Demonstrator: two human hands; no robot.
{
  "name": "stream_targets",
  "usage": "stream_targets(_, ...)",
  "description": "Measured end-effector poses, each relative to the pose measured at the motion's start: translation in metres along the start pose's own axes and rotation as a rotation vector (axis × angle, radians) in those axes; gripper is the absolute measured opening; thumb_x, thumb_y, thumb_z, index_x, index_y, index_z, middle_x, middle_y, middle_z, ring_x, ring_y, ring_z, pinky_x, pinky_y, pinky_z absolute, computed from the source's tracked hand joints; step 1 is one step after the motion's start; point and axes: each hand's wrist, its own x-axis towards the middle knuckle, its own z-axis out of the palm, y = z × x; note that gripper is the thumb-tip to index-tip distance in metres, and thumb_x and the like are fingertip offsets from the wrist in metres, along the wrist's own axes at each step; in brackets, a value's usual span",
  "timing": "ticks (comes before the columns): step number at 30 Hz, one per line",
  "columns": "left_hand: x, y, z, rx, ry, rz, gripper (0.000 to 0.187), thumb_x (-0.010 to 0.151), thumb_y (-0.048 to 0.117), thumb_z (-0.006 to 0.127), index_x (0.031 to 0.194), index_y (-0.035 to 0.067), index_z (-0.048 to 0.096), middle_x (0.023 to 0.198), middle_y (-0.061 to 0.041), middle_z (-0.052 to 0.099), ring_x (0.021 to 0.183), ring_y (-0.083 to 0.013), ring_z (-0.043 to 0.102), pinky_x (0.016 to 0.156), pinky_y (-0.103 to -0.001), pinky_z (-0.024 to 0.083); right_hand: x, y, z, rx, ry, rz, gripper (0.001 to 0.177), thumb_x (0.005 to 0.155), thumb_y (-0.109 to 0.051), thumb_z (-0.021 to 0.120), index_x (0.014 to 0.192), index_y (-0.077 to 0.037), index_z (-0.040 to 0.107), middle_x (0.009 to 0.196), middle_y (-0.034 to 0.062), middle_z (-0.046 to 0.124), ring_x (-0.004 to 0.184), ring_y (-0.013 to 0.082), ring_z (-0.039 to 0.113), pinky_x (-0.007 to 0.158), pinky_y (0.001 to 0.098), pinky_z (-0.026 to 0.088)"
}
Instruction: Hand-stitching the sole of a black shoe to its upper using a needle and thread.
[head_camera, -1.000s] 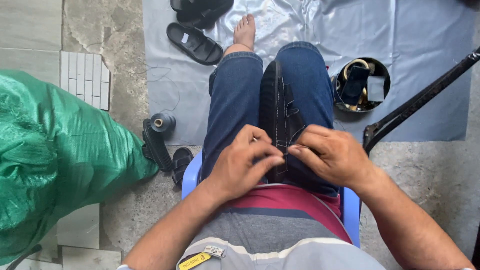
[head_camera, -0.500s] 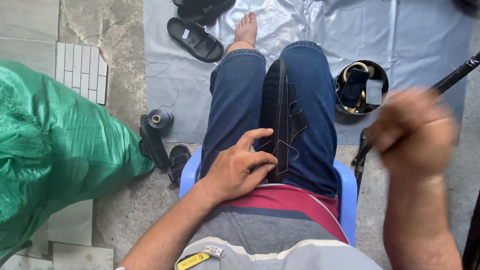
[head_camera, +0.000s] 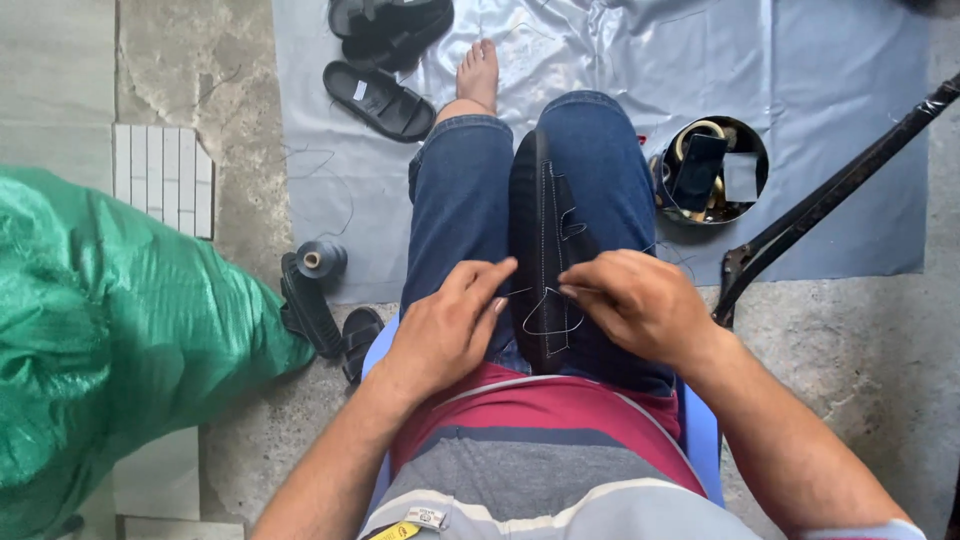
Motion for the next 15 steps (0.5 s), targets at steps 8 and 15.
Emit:
stream_targets(8,-0.016,0.012,-0.044,-0.836,-0.219,0.289,0.019,0.087,0.016,0.051,0.083,0.010,0.069,0.137,-0.024,0.039,0.126,-0.0393,0.043,0.103,-0.046,0.033,0.013,0.003,0.013,0.336,0.082,0.066,0.005,0.079,-0.013,0.067,0.084,-0.013,0.068,0.061,0.0081,0.062,0.057,0.0281,0.061,0.052,0.0346,0.047)
stream_targets(15,-0.005,0.013,-0.020,-0.667,-0.056,0.145,0.035,0.080,0.018,0.063,0.114,0.006,0.061,0.120,-0.021,0.057,0.109,-0.0372,0.057,0.085,-0.047,0.047,0.014,-0.001,0.009,0.372,0.087,0.095,0.006,0.079,-0.012,0.067,0.085,-0.011,0.067,0.059,0.0097,0.062,0.053,0.0283,0.059,0.050,0.0350,0.046)
